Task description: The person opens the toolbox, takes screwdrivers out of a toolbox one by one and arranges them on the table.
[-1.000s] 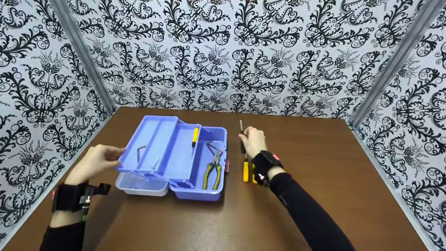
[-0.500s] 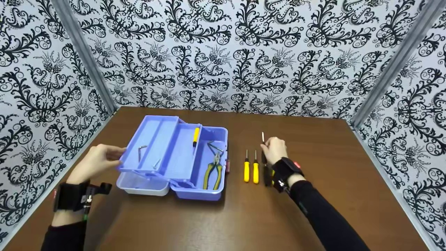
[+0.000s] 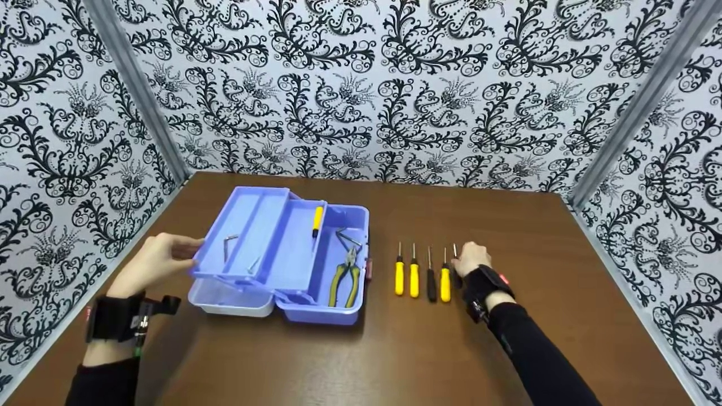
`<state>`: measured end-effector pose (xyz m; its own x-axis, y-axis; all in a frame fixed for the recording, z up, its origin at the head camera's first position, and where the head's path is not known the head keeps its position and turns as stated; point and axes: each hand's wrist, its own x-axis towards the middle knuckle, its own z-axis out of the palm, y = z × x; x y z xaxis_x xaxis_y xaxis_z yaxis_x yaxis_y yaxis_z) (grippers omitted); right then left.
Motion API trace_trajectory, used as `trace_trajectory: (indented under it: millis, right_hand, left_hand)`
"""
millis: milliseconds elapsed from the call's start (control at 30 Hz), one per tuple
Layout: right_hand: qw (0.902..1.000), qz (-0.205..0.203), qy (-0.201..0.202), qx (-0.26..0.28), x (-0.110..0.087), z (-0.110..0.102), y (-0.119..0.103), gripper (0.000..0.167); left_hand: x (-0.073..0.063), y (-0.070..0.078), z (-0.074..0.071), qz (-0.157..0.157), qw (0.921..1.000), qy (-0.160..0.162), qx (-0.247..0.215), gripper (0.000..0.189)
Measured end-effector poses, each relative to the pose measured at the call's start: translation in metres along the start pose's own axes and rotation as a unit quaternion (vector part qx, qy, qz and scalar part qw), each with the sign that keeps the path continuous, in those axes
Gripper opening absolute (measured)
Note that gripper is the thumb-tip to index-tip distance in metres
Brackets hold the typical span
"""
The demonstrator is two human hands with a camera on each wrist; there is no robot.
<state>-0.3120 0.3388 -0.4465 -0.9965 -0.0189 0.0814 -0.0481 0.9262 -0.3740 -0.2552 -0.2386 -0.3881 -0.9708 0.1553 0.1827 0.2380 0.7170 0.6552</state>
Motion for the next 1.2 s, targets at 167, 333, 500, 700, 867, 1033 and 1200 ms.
trace_trajectory:
  millis: [167,333,500,700,867,1033,1200]
  right_hand:
    - [0.9989,0.029,-0.033,-0.018,-0.002,0.005,0.005,0.029]
    - [0.9967,0.042,-0.062,-0.032,-0.004,0.009,0.003,0.028]
    - [0.9954,0.044,-0.068,-0.052,-0.001,0.011,0.005,0.029]
    - [0.9941,0.042,-0.07,-0.072,0.001,0.013,0.01,0.031]
    - [0.9946,0.031,-0.065,-0.075,0.002,0.013,0.012,0.032]
    - [0.9946,0.024,-0.067,-0.076,0.0,0.01,0.009,0.032]
    - [0.9944,0.019,-0.071,-0.076,-0.002,0.006,0.007,0.03]
  left_hand:
    - [0.0,0.0,-0.001,-0.004,1.0,-0.004,-0.003,0.039]
    - [0.0,-0.001,0.0,-0.003,0.9999,-0.007,-0.007,0.041]
    - [0.0,0.0,0.0,0.003,0.9999,-0.002,-0.011,0.04]
    - [-0.001,0.0,0.0,0.014,0.9998,0.002,-0.011,0.037]
    - [-0.001,-0.001,0.0,0.011,0.9997,-0.001,-0.02,0.037]
    - [-0.001,-0.001,0.0,0.007,0.9997,-0.004,-0.025,0.038]
    - [-0.001,0.0,0.0,0.005,0.9997,-0.006,-0.025,0.039]
